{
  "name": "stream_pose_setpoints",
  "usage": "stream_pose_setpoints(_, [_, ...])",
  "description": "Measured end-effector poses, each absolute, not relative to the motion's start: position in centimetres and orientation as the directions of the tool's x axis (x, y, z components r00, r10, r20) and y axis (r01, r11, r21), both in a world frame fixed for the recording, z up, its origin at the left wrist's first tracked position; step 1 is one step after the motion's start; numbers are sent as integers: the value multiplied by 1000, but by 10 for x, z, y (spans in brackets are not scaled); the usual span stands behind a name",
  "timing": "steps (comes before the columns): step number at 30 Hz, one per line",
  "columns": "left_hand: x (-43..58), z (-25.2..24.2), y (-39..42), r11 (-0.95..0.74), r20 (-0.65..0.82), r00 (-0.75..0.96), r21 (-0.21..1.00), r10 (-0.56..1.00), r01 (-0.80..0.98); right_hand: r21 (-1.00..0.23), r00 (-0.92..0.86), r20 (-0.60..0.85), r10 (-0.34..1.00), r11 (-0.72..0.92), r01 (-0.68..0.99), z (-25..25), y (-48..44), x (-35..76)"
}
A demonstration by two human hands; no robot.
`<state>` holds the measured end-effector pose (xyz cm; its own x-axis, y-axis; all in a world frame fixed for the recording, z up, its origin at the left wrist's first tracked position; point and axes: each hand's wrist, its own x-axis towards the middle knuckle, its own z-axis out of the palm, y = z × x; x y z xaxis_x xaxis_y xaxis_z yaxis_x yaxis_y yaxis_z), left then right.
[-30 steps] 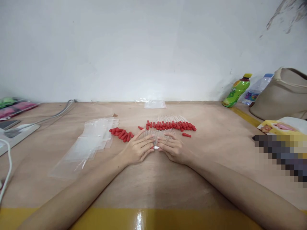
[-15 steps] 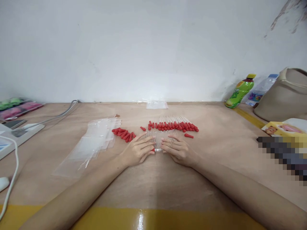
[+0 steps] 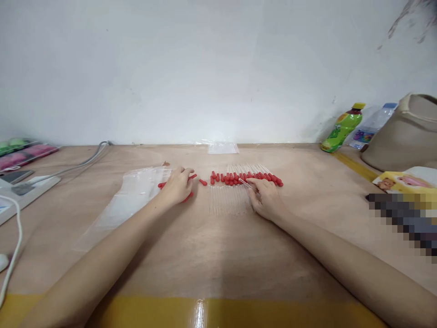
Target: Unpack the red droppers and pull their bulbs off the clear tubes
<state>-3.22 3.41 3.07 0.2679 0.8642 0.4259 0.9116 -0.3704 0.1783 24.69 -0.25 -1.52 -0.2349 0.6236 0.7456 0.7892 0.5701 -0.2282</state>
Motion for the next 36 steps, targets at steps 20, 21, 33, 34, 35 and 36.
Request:
stream_pose_setpoints(20, [14,44,58,-184,247,128,216,961,959,-173,-343,717,606,632,755,-23,-9,240])
stream_pose_setpoints(21, [20,44,61,-167,229,118,211,966,963,-182,-344,711,613,633,753,-23,-9,240])
stream_pose_setpoints(33, [51,39,81,-24,164,6,110,986,994,-231,-362,632,685,613,756,-18,-14,240])
stream_pose_setpoints(34, [51,40,80,-24,175,3,114,985,993,-230,-365,629,687,612,757,-17,-15,241])
stream_pose_setpoints(35, [51,40,79,-26,190,3,120,982,992,-226,-365,630,686,611,758,-17,-16,241])
stream_pose_setpoints(36, [51,41,77,-32,206,6,127,979,991,-223,-362,634,683,610,761,-16,-16,241])
